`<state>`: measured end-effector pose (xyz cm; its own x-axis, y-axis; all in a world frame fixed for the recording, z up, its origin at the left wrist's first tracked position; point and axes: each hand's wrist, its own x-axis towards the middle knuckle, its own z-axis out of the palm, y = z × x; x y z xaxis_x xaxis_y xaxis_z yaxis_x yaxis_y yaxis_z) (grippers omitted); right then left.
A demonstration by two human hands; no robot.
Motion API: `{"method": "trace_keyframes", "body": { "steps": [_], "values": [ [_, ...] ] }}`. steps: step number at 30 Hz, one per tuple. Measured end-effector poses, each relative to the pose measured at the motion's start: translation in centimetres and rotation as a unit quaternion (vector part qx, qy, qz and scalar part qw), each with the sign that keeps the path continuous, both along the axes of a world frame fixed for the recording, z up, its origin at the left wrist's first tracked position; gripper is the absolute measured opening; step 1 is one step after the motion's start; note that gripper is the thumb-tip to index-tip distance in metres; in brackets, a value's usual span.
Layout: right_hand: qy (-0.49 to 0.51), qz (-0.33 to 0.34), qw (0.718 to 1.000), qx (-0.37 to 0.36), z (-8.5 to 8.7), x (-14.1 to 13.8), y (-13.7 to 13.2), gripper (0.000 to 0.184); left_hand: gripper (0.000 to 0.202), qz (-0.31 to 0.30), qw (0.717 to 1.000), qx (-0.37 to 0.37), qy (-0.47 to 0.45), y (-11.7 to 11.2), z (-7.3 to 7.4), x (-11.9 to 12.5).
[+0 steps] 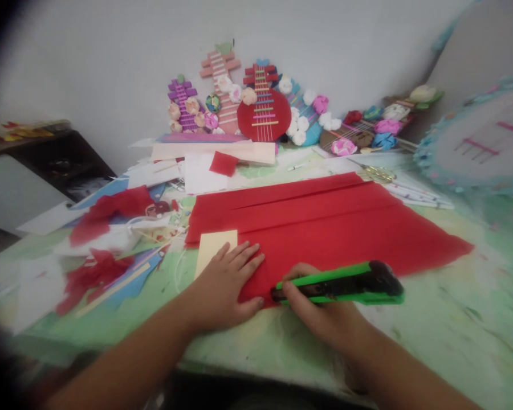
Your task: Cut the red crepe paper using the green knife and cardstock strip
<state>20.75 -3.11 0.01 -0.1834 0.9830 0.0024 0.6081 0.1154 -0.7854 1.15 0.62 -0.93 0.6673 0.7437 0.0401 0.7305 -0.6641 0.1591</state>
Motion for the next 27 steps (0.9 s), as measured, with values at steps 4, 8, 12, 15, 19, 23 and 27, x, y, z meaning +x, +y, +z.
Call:
{"method": "trace_keyframes", "body": {
  "steps": [4, 8, 12, 15, 19, 23, 27],
  "values": [
    [-0.022, 0.016, 1.0, 0.011, -0.1, -0.1, 0.0, 0.019, 0.066, 0.001, 1.0, 0.003, -0.003, 0.0, 0.0, -0.1],
    [-0.045, 0.029, 0.998, 0.031, 0.3, -0.2, -0.4, 0.017, 0.066, 0.002, 1.0, 0.002, -0.005, 0.0, -0.1, 0.0],
    [-0.065, 0.026, 0.997, 0.044, 0.7, -0.3, -0.7, 0.014, 0.067, 0.003, 1.0, 0.0, -0.003, 0.1, -0.1, 0.0],
    [-0.043, 0.024, 0.998, 0.035, 0.5, -0.1, -0.5, 0.016, 0.068, 0.0, 1.0, 0.008, -0.005, 0.1, -0.2, -0.1],
    [-0.014, 0.009, 0.999, 0.039, 0.1, 0.0, -0.1, 0.02, 0.068, -0.002, 1.0, 0.019, -0.008, 0.1, -0.3, 0.0],
    [-0.031, 0.028, 0.998, 0.048, -0.2, 0.0, -0.1, 0.019, 0.067, -0.001, 1.0, 0.015, -0.008, 0.2, -0.3, 0.0],
    [-0.034, 0.033, 0.998, 0.044, -0.3, 0.0, -0.3, 0.019, 0.068, -0.001, 1.0, 0.013, -0.005, 0.2, -0.3, 0.0]
  ]
}}
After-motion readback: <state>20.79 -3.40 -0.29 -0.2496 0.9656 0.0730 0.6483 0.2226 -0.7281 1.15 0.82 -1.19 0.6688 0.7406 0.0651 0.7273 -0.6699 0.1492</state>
